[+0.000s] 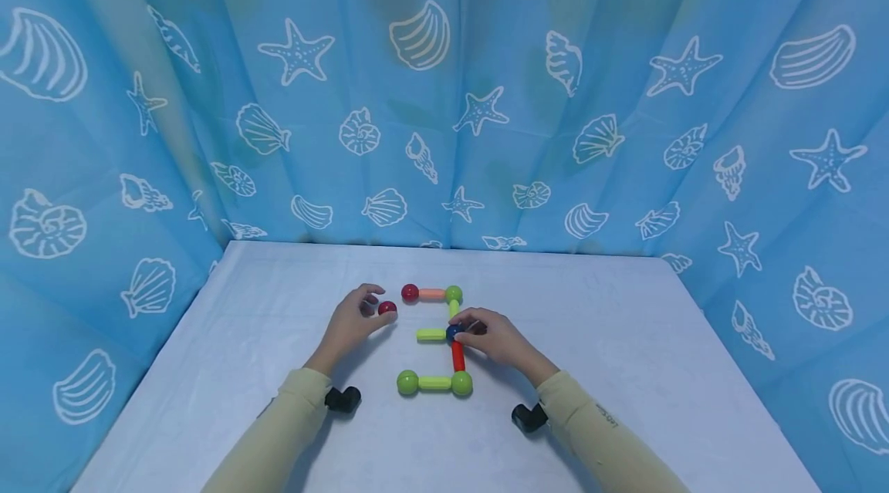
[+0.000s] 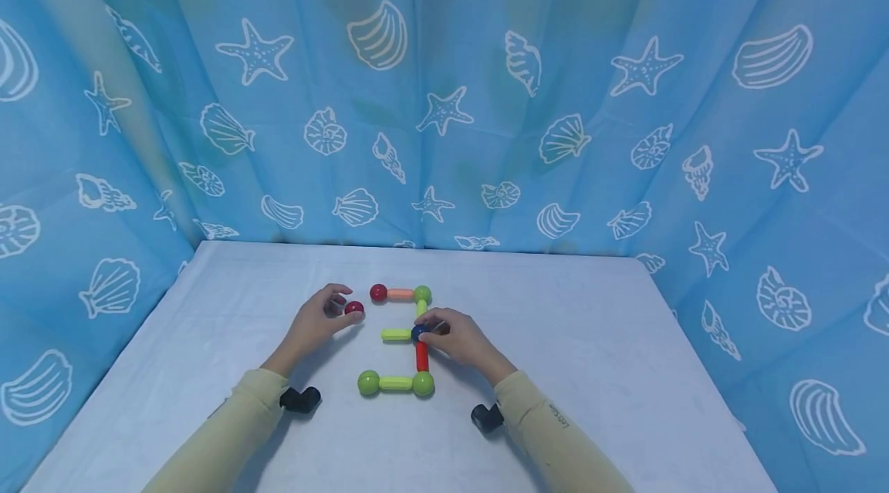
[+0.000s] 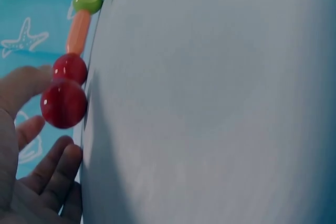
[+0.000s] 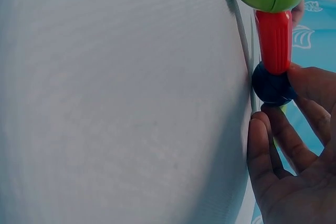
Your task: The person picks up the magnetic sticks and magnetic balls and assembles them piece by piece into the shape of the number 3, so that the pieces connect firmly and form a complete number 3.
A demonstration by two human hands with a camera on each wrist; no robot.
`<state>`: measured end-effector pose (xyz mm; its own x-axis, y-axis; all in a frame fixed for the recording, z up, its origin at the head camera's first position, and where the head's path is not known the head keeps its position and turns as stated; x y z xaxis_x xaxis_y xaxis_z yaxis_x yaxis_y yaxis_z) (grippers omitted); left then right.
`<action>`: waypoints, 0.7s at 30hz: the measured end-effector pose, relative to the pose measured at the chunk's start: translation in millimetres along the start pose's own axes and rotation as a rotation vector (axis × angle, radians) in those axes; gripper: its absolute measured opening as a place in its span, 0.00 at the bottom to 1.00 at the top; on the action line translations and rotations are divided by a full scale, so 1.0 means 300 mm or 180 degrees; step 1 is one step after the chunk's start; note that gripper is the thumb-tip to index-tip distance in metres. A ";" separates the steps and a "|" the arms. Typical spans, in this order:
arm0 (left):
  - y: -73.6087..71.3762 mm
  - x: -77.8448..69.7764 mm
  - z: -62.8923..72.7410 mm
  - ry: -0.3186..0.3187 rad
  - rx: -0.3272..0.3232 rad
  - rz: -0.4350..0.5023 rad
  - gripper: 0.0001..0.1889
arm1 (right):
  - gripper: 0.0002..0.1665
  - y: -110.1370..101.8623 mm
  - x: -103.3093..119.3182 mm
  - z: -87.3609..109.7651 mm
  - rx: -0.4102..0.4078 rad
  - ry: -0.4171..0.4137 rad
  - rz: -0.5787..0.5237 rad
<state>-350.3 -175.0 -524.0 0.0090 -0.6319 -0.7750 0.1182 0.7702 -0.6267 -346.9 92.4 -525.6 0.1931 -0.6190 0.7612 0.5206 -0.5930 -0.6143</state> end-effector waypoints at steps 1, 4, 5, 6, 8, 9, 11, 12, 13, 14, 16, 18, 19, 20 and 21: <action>0.001 -0.002 0.003 0.0008 -0.0025 0.0000 0.27 | 0.14 0.000 0.000 0.000 0.0001 -0.0003 -0.0002; 0.007 -0.005 0.007 0.0042 -0.0097 -0.0032 0.24 | 0.14 0.000 -0.001 0.002 -0.0001 -0.0003 -0.0005; 0.009 -0.005 0.008 0.0051 -0.0115 -0.0038 0.23 | 0.14 0.000 -0.001 0.002 -0.0004 -0.0007 -0.0006; 0.011 -0.004 0.008 0.0060 -0.0130 -0.0044 0.21 | 0.14 0.000 -0.001 0.002 -0.0009 -0.0002 -0.0011; 0.014 -0.001 0.010 0.0066 -0.0139 -0.0039 0.18 | 0.14 0.001 0.000 0.003 -0.0004 -0.0012 -0.0013; 0.015 0.001 0.010 0.0059 -0.0135 -0.0029 0.17 | 0.14 0.001 0.000 0.003 -0.0003 -0.0011 -0.0018; 0.017 0.003 0.012 0.0056 -0.0122 -0.0014 0.16 | 0.14 0.001 0.001 0.003 -0.0007 -0.0010 -0.0029; 0.018 0.004 0.013 0.0054 -0.0112 -0.0005 0.15 | 0.14 0.001 0.002 0.004 -0.0009 -0.0008 -0.0036; 0.018 0.002 0.015 0.0063 -0.0103 0.0007 0.15 | 0.14 0.000 0.002 0.004 -0.0010 -0.0007 -0.0044; 0.019 0.001 0.016 0.0065 -0.0090 0.0017 0.15 | 0.14 0.000 0.002 0.004 -0.0013 -0.0001 -0.0054; 0.021 -0.004 0.022 0.0085 -0.0064 0.0025 0.15 | 0.14 -0.002 0.003 0.005 -0.0020 -0.0002 -0.0067; 0.024 -0.010 0.029 0.0106 -0.0037 0.0038 0.15 | 0.14 -0.002 0.004 0.007 -0.0019 -0.0004 -0.0073; 0.026 -0.013 0.033 0.0118 -0.0023 0.0037 0.15 | 0.14 -0.002 0.004 0.007 -0.0018 -0.0005 -0.0072; 0.029 -0.014 0.037 0.0120 -0.0005 0.0036 0.14 | 0.14 -0.001 0.004 0.007 -0.0018 -0.0003 -0.0068; 0.032 -0.016 0.041 0.0134 0.0011 0.0036 0.14 | 0.14 -0.001 0.003 0.007 -0.0016 0.0002 -0.0069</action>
<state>-337.1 -165.7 -525.3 -0.0314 -0.6189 -0.7848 0.1217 0.7770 -0.6176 -345.0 93.1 -524.2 0.1813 -0.6065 0.7741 0.5205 -0.6087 -0.5988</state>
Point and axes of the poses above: each hand's wrist, its own z-axis away from the middle knuckle, its own y-axis out of the palm, x = y × z, the point moved 6 cm from there along -z, towards the middle knuckle, and after that the axes turned 10 degrees about x, right-handed, at the moved point
